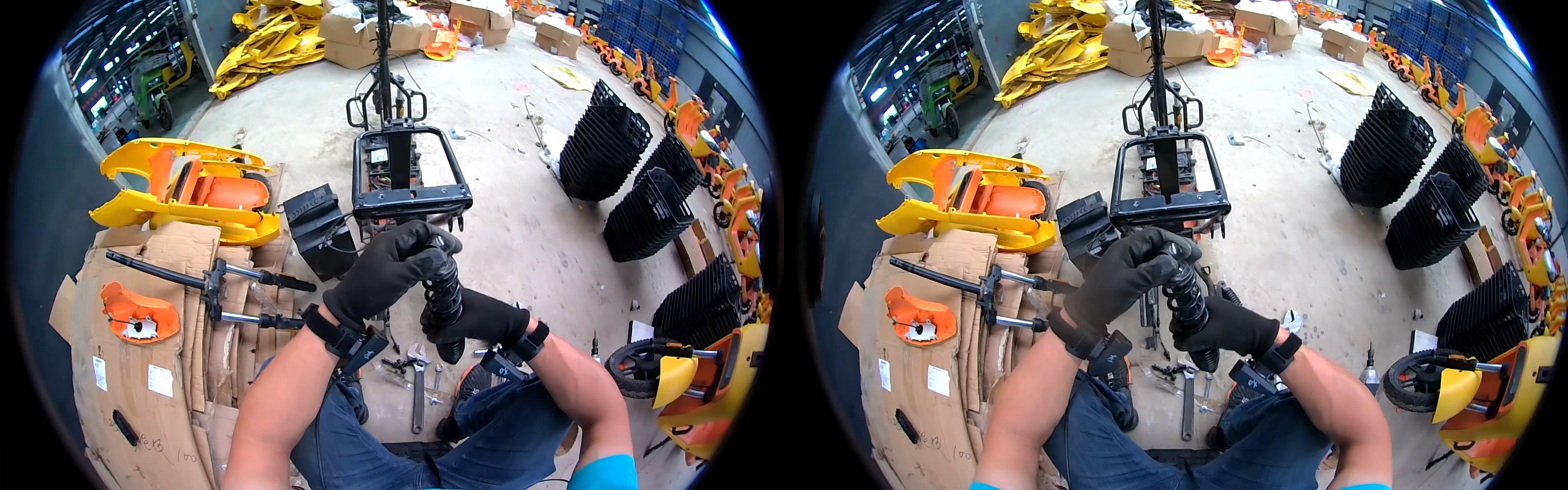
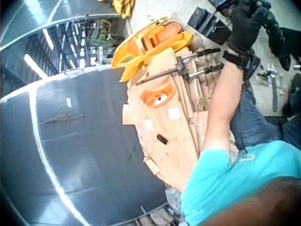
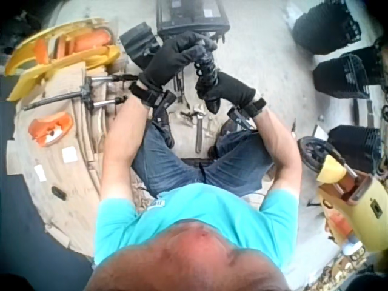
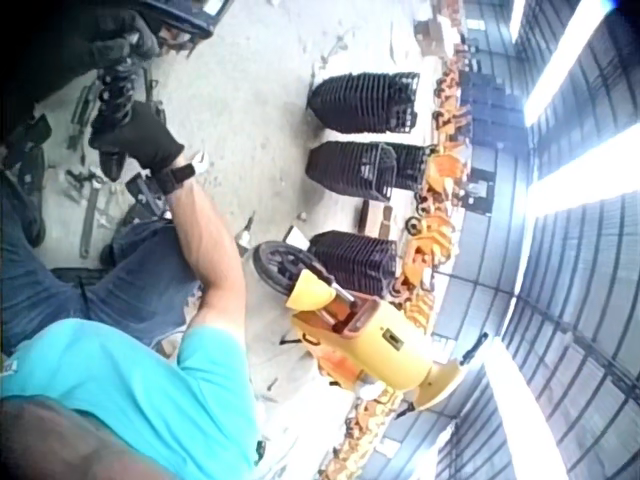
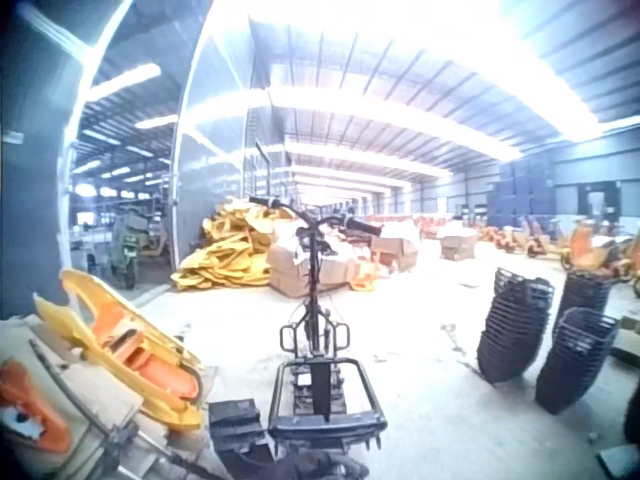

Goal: The person installs a rear shock absorber onto a vehicle frame by hand, aligning the component with the upper mount and inserting a bolt to secure it.

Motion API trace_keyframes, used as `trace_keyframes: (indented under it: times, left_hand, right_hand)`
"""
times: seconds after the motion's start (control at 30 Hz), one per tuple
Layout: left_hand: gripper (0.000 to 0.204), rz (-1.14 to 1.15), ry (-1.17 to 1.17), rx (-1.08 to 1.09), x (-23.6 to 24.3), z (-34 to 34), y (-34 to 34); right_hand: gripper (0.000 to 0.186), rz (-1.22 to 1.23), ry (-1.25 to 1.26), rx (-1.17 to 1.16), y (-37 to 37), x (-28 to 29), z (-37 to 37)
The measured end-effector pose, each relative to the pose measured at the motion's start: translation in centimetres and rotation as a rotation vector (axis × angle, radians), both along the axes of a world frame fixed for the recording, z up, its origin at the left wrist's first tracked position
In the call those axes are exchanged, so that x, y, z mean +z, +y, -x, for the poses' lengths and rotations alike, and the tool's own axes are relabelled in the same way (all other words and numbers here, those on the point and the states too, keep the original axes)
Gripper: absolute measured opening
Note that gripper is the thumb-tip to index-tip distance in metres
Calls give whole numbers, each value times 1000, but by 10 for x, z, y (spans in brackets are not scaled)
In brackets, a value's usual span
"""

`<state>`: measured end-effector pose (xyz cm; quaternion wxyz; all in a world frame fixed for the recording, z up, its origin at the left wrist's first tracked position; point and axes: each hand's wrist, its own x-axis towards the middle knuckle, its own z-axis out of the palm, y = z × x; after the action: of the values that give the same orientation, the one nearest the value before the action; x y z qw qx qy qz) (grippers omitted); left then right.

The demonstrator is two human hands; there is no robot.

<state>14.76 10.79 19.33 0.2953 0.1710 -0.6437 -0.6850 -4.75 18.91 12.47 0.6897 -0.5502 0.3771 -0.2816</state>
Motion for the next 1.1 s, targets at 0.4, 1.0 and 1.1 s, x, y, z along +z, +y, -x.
trace_keyframes:
  times: [0.4,1.0,1.1]
  left_hand:
    - [33,7,94,94,-11,14,0]
    - [26,-105,-88,298,-53,22,-7]
    - [24,-60,-161,404,-67,15,-13]
  right_hand:
    - [36,34,-7,-80,6,12,-7]
    - [47,30,244,-307,1,-34,6]
    - [62,149,197,-320,8,-38,-6]
